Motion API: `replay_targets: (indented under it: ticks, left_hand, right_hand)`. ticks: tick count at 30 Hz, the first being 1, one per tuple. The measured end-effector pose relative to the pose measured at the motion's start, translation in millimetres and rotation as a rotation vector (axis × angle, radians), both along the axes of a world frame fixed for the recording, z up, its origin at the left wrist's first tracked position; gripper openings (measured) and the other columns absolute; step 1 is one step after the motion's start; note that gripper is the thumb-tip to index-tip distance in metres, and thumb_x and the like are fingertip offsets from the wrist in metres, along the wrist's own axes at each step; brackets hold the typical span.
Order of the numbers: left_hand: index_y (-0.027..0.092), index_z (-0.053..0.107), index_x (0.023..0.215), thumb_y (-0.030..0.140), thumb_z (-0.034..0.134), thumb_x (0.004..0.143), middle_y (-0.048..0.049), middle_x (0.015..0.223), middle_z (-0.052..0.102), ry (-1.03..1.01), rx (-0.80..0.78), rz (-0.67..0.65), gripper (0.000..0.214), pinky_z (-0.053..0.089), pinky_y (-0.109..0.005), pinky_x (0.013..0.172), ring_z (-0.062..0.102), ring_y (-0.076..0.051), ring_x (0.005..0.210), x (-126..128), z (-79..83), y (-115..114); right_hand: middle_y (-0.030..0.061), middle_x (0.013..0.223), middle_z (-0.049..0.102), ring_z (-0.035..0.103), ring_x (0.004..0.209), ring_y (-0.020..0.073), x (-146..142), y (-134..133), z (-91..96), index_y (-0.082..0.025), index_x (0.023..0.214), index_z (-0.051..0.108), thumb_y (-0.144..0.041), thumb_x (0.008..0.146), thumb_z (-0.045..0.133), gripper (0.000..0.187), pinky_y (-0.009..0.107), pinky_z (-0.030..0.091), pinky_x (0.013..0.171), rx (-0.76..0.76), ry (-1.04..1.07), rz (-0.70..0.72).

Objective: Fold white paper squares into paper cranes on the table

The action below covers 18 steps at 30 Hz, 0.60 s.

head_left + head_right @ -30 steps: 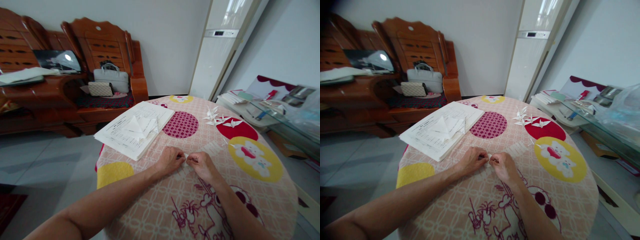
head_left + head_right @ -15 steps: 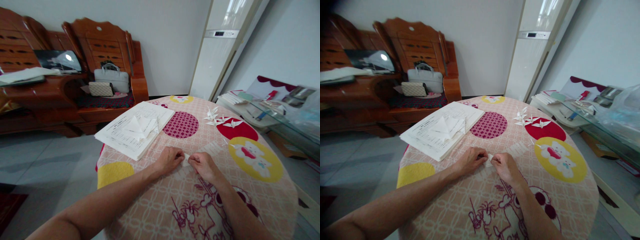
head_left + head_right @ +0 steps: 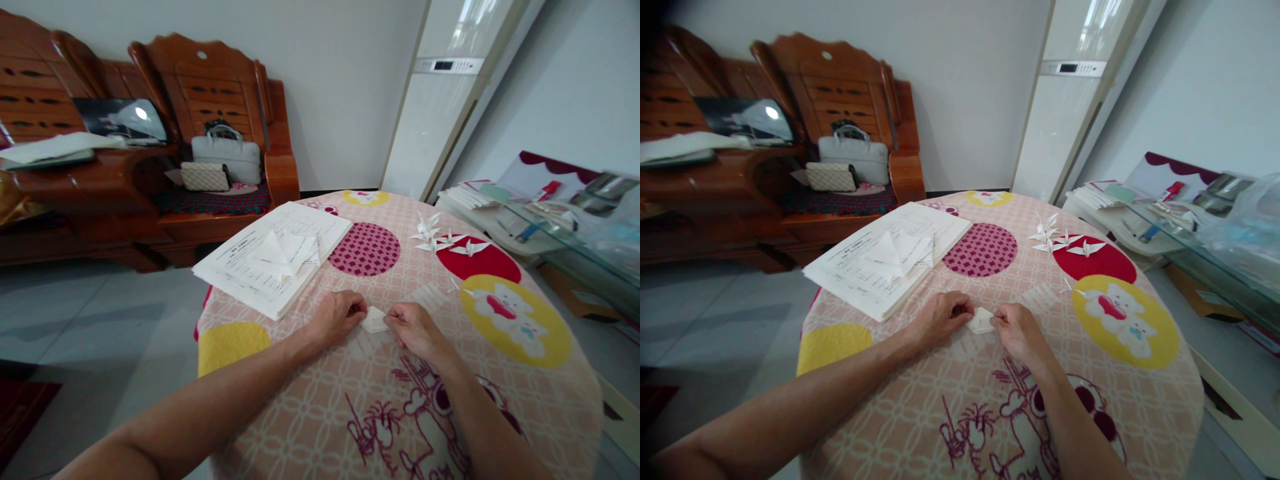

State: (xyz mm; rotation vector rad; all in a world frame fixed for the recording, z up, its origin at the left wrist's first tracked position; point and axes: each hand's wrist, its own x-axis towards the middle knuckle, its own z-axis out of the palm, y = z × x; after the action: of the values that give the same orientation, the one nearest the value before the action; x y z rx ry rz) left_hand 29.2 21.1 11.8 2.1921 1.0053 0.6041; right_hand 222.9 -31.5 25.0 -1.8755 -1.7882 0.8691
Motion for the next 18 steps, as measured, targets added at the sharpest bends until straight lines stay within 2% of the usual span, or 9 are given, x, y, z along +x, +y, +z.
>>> replay_targets:
  ticks: [5,9,13,18]
  left_hand:
    - [0.016,0.066,0.082,0.013,0.057,0.078,-0.0011,0.079,0.066,0.012,0.036,-0.016,0.010,0.041,-0.024,0.071,0.057,-0.013,0.074,-2,-2.0,0]
    - [0.015,0.066,0.082,0.014,0.058,0.081,-0.0039,0.082,0.065,-0.007,0.152,-0.053,0.009,0.041,-0.027,0.077,0.057,-0.016,0.083,-4,-3.5,-3]
    - [0.016,0.070,0.084,0.017,0.053,0.087,-0.0071,0.085,0.065,0.032,0.300,-0.128,0.017,0.041,-0.030,0.080,0.057,-0.018,0.085,-5,-6.3,-5]
    - [0.018,0.072,0.093,0.019,0.045,0.093,-0.0074,0.081,0.063,0.158,0.387,-0.242,0.027,0.043,-0.030,0.077,0.057,-0.017,0.084,-12,-8.9,-10]
  right_hand:
    - [0.0010,0.057,0.063,0.056,0.054,0.0132,0,3,-5.5,-0.017,0.065,0.062,-0.020,0.080,0.057,0.017,0.022,0.033,0.050,0.077,-0.131,0.010]
    - [0.0025,0.065,0.066,0.058,0.060,0.0145,-1,1,-7.0,-0.017,0.068,0.063,-0.021,0.079,0.059,0.013,0.023,0.034,0.055,0.104,-0.178,0.010]
    - [0.0030,0.068,0.067,0.059,0.063,0.0150,-4,-1,-5.4,-0.018,0.071,0.062,-0.021,0.081,0.058,0.011,0.024,0.035,0.058,0.106,-0.173,0.023]
    - [0.0031,0.069,0.066,0.059,0.066,0.0154,-5,-4,-4.6,-0.018,0.073,0.060,-0.019,0.082,0.055,0.010,0.024,0.035,0.059,0.127,-0.207,0.062]
